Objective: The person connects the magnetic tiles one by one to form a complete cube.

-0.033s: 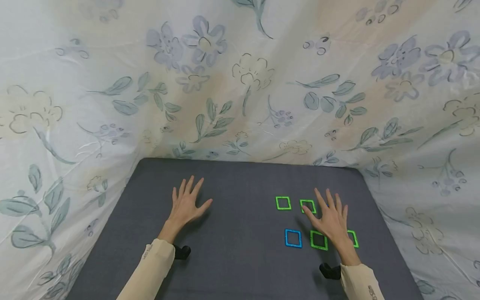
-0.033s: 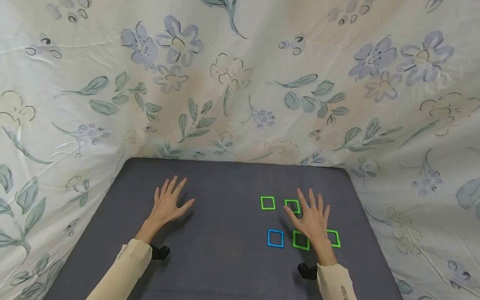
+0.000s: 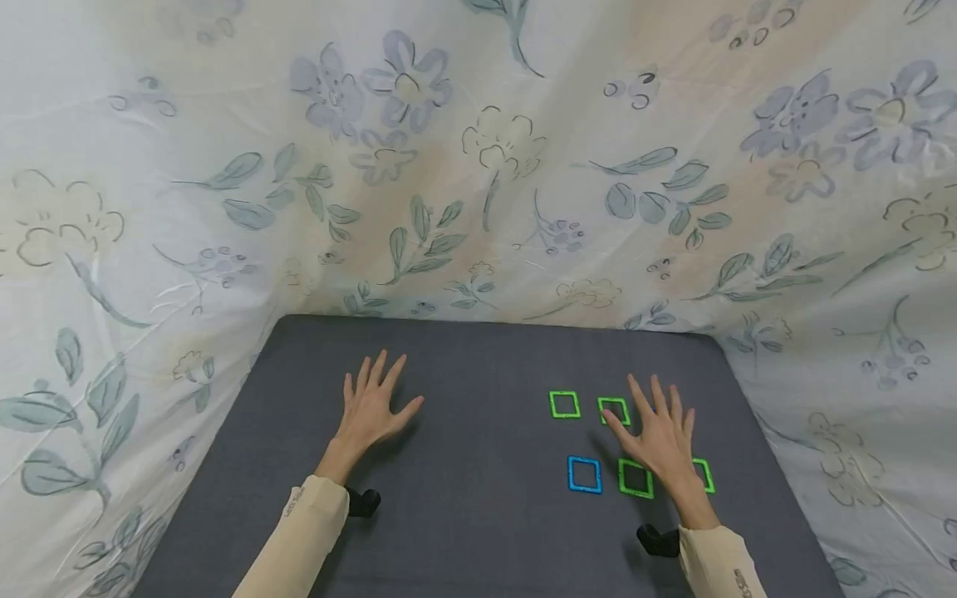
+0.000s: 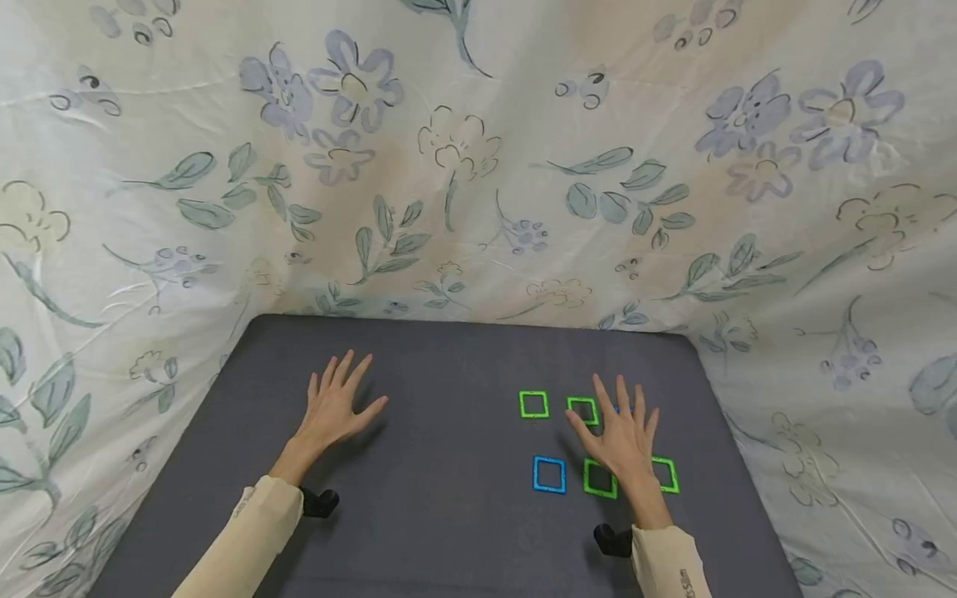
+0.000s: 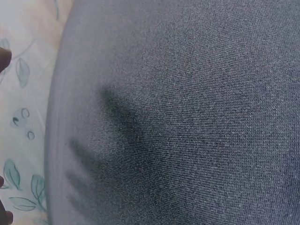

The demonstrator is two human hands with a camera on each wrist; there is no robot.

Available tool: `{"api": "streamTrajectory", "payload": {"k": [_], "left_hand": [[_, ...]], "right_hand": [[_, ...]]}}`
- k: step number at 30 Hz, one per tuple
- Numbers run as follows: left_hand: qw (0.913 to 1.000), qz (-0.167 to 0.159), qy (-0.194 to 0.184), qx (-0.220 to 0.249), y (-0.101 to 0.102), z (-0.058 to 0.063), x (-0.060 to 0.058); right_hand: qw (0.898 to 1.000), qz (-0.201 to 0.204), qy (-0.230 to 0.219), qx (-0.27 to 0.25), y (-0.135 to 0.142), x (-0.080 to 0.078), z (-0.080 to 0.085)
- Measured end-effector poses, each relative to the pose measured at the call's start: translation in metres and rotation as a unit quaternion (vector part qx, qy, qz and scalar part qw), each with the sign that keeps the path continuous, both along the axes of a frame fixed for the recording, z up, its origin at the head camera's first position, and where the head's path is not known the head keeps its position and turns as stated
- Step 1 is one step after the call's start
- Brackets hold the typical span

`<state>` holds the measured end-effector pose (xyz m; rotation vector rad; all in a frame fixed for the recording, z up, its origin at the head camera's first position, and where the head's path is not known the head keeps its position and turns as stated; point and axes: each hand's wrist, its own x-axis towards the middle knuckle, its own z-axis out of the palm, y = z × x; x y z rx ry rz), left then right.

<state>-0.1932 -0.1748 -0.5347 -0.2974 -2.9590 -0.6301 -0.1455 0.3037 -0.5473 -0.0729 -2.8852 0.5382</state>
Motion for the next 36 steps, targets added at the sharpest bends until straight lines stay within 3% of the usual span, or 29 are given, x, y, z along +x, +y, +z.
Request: {"api": "streamTrajectory", "payload": {"k": [21,28,36], "left_hand": [[0.9995,-0.025,0.017,0.013,0.015,-0.001,-0.002],[0.9977,-0.062,0.026,0.01,0.036,-0.004,-0.001],[0.9911,-0.131,0.025,0.004,0.072,-0.009,-0.001]], "right_hand": [[1.0,-0.001,-0.009,-0.014,0.013,0.012,0.004],[1.0,-0.007,-0.016,-0.006,0.015,0.02,-0.001],[1.0,-0.007,-0.011,-0.003,0.018,0.03,-0.003]]}}
